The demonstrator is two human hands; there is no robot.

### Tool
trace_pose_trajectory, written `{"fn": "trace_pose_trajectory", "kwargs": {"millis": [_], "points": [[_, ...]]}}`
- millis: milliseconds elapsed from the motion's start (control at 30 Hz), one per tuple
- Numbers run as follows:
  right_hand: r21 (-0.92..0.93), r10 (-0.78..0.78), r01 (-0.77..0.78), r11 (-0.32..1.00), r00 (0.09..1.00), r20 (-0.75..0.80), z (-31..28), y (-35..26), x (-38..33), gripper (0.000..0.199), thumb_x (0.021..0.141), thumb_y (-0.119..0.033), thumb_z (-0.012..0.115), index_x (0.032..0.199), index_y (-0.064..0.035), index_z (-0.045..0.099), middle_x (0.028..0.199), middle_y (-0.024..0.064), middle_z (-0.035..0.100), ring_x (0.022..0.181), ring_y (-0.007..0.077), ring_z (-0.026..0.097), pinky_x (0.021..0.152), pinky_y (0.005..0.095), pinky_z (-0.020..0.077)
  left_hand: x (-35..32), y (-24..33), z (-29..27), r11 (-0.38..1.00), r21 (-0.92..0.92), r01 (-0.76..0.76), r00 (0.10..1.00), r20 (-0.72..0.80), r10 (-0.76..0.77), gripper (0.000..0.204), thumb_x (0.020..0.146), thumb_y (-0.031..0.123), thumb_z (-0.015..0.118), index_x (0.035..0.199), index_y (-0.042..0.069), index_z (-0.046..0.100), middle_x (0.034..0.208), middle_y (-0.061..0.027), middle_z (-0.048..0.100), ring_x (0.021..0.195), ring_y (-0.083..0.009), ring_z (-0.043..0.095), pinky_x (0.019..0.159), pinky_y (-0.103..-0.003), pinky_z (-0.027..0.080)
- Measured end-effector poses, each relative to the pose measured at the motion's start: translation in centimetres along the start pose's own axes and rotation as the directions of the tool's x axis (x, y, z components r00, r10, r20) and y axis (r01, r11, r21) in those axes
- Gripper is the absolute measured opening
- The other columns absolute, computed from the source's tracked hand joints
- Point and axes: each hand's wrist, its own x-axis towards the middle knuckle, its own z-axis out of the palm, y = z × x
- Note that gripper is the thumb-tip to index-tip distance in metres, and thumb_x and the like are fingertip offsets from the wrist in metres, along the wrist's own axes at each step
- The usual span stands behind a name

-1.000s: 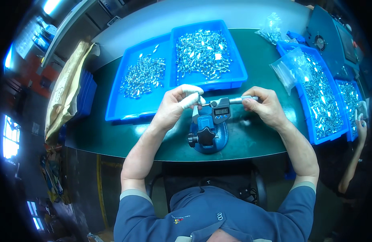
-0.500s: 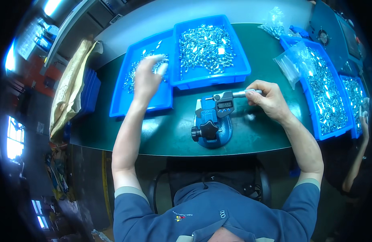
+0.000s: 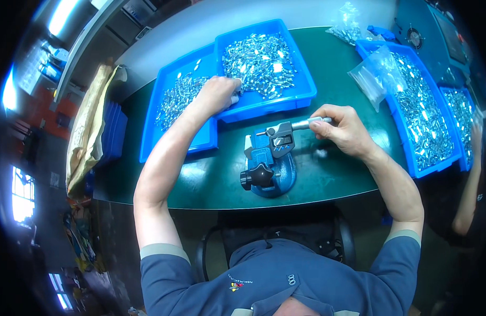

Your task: The person picks metal components one at a time from a blue tray, measures them using a digital micrometer, and places them into another blue tray.

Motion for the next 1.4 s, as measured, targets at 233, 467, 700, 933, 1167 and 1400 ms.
{"fn": "trace_pose_trajectory", "kwargs": {"millis": [233,467,700,933,1167,1400], "points": [[-0.008,-0.038,0.038,0.999,0.999,0.006,0.0,0.0,0.0,0.027,0.092,-0.026,0.068,0.095,0.0004,0.07,0.073,0.0021,0.064,0.068,0.0072,0.057,0.061,0.0242,0.0453,-0.4,0.8,-0.9,0.98,-0.181,0.086,0.996,0.014,-0.085,0.02,0.084,0.016,0.068,0.099,0.003,0.069,0.091,-0.0187,0.07,0.085,-0.0347,0.068,0.078,-0.043,0.053],[-0.006,-0.041,0.041,0.999,0.998,0.037,-0.1,-0.2,-0.1,0.023,0.093,-0.022,0.067,0.095,0.001,0.068,0.074,0.0025,0.065,0.07,0.0072,0.059,0.063,0.0229,0.046,-2.2,3.0,-1.6,0.81,-0.577,0.102,0.942,-0.206,-0.265,0.015,0.092,0.015,0.064,0.099,0.002,0.067,0.097,-0.0131,0.072,0.087,-0.0219,0.068,0.08,-0.036,0.053],[-0.012,-0.017,0.017,1.0,1.0,0.023,0.1,-0.2,0.2,0.025,0.093,-0.024,0.067,0.096,0.0011,0.068,0.074,0.0021,0.064,0.071,0.0073,0.06,0.064,0.0231,0.0463,-6.8,8.5,-0.5,0.103,-0.989,-0.103,0.916,-0.135,-0.378,0.018,0.096,0.009,0.06,0.112,0.002,0.065,0.091,-0.0112,0.07,0.085,-0.0165,0.067,0.082,-0.032,0.054],[-0.018,-0.008,0.008,1.0,1.0,0.018,0.0,0.1,0.1,0.025,0.092,-0.023,0.068,0.096,0.0015,0.067,0.078,0.0025,0.064,0.071,0.0081,0.06,0.065,0.0231,0.0473,-7.9,9.1,0.0,0.025,-0.997,-0.074,0.923,-0.078,-0.377,0.016,0.096,0.013,0.062,0.107,0.003,0.068,0.091,-0.0096,0.071,0.085,-0.0148,0.068,0.079,-0.03,0.055],[-0.009,-0.014,0.014,1.0,1.0,0.0,0.1,0.0,0.1,0.026,0.092,-0.024,0.068,0.096,0.0014,0.067,0.077,0.0031,0.064,0.071,0.0088,0.06,0.065,0.023,0.0476,-8.0,9.3,-0.1,0.055,-0.997,-0.054,0.936,-0.07,-0.344,0.016,0.096,0.014,0.063,0.106,0.002,0.068,0.092,-0.0092,0.071,0.086,-0.0148,0.068,0.081,-0.03,0.054],[-0.012,-0.008,0.008,1.0,1.0,0.005,0.2,0.1,0.2,0.027,0.092,-0.025,0.068,0.096,0.0013,0.067,0.077,0.003,0.063,0.071,0.0084,0.06,0.065,0.0226,0.047,-8.3,8.8,0.2,0.047,-0.998,-0.052,0.945,-0.064,-0.32,0.016,0.095,0.015,0.064,0.106,0.003,0.068,0.091,-0.009,0.071,0.086,-0.0145,0.068,0.081,-0.03,0.054]]}}
